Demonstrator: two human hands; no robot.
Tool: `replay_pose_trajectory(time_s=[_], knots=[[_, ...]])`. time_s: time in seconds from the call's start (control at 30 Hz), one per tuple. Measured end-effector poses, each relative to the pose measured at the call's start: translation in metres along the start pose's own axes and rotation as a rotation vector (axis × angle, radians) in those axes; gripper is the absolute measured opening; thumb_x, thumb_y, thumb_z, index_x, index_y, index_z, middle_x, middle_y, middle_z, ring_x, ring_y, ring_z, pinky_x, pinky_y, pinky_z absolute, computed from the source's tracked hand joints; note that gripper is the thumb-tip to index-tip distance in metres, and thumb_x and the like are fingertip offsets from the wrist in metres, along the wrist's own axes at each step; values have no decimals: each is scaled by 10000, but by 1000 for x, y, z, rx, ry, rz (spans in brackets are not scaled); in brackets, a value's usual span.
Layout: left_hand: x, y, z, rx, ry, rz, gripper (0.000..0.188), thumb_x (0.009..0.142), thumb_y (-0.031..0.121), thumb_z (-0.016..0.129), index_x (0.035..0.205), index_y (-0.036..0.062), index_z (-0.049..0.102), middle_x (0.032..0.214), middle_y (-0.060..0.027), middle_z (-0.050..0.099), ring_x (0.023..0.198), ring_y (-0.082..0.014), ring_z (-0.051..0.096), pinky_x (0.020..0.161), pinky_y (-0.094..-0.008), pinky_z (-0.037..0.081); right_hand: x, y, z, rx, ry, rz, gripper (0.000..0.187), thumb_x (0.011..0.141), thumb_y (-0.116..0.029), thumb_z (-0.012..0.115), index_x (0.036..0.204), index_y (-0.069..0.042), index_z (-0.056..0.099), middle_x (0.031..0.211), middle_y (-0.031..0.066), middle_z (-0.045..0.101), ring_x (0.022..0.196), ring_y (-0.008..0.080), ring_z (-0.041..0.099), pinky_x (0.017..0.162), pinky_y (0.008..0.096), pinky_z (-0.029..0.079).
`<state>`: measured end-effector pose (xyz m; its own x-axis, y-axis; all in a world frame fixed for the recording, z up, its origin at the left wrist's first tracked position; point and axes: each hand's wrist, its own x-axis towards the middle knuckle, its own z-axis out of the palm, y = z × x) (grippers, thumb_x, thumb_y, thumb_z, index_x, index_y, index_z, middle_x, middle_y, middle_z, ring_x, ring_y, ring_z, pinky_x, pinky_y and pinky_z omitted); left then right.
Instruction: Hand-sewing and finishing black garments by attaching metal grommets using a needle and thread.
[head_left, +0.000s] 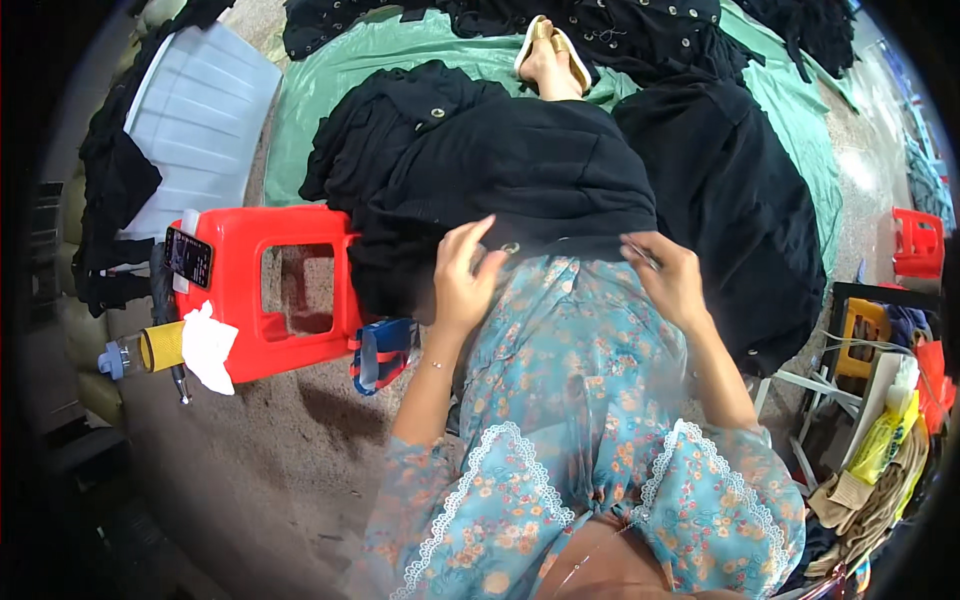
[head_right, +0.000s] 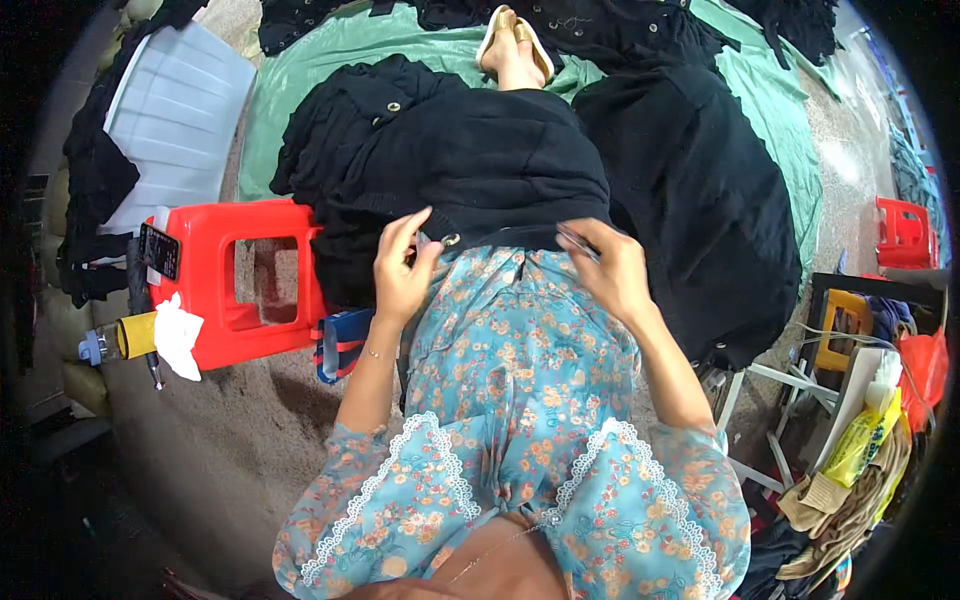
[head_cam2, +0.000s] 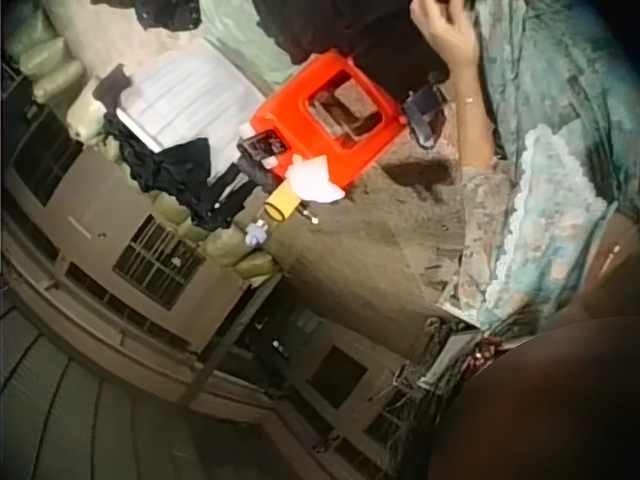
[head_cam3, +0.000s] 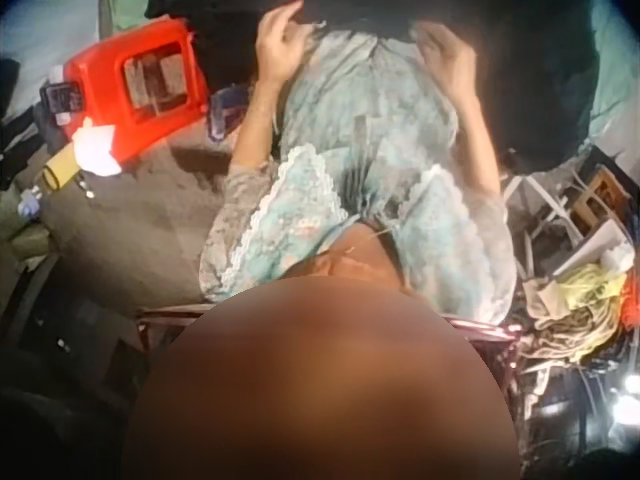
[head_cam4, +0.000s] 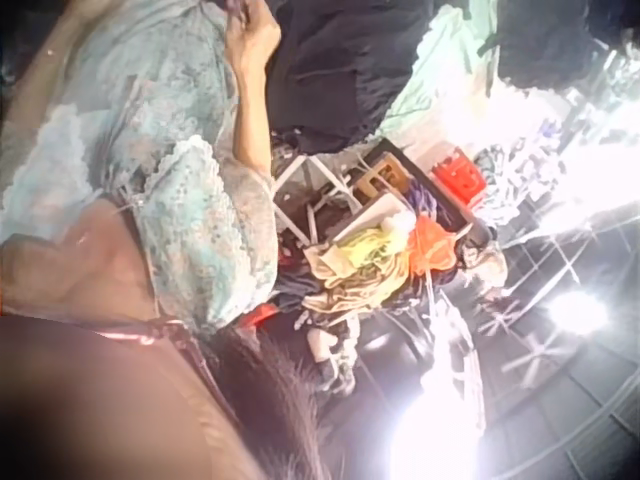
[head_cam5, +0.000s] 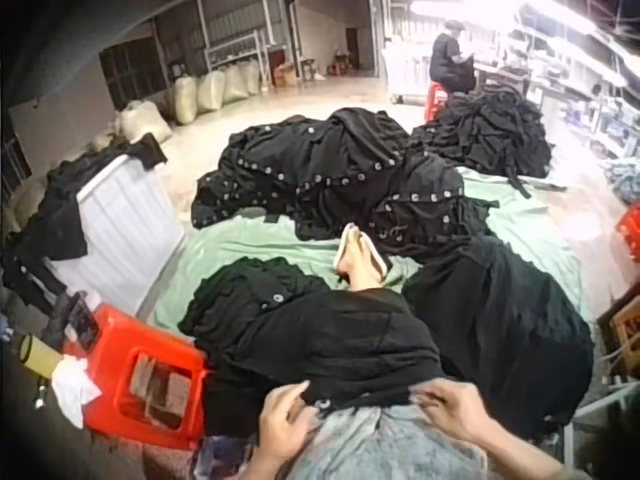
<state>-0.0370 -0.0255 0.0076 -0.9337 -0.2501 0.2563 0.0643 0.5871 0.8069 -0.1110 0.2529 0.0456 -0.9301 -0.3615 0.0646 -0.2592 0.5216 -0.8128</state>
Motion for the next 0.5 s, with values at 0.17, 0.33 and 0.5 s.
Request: replay_pose_trajectory(time_s=[0.17,0.33,0.5], knots=[[1,-2,15,140,-255,-7,338,746,172,791,1056,83,688,997,-97,591,945,-298,598,815,-388,491,32,-14,44,-160,-76,-110,289,845,-163,709,1122,-84,683,1043,112,702,902,314,696,788,369,545],[-17,-6,14,-14,-143,-130,275,700,14,808,907,23,627,899,-82,582,753,-195,623,662,-308,506,9,16,28,-557,-227,-177,239,740,-161,765,934,-101,640,905,71,605,739,320,673,644,412,537],[-19,16,-19,-108,-22,-71,270,728,-83,772,954,-2,647,894,-65,630,738,-109,627,676,-249,517,-20,-50,0,-422,-153,-455,220,647,-53,667,823,-95,542,781,84,505,561,271,590,517,385,467]])
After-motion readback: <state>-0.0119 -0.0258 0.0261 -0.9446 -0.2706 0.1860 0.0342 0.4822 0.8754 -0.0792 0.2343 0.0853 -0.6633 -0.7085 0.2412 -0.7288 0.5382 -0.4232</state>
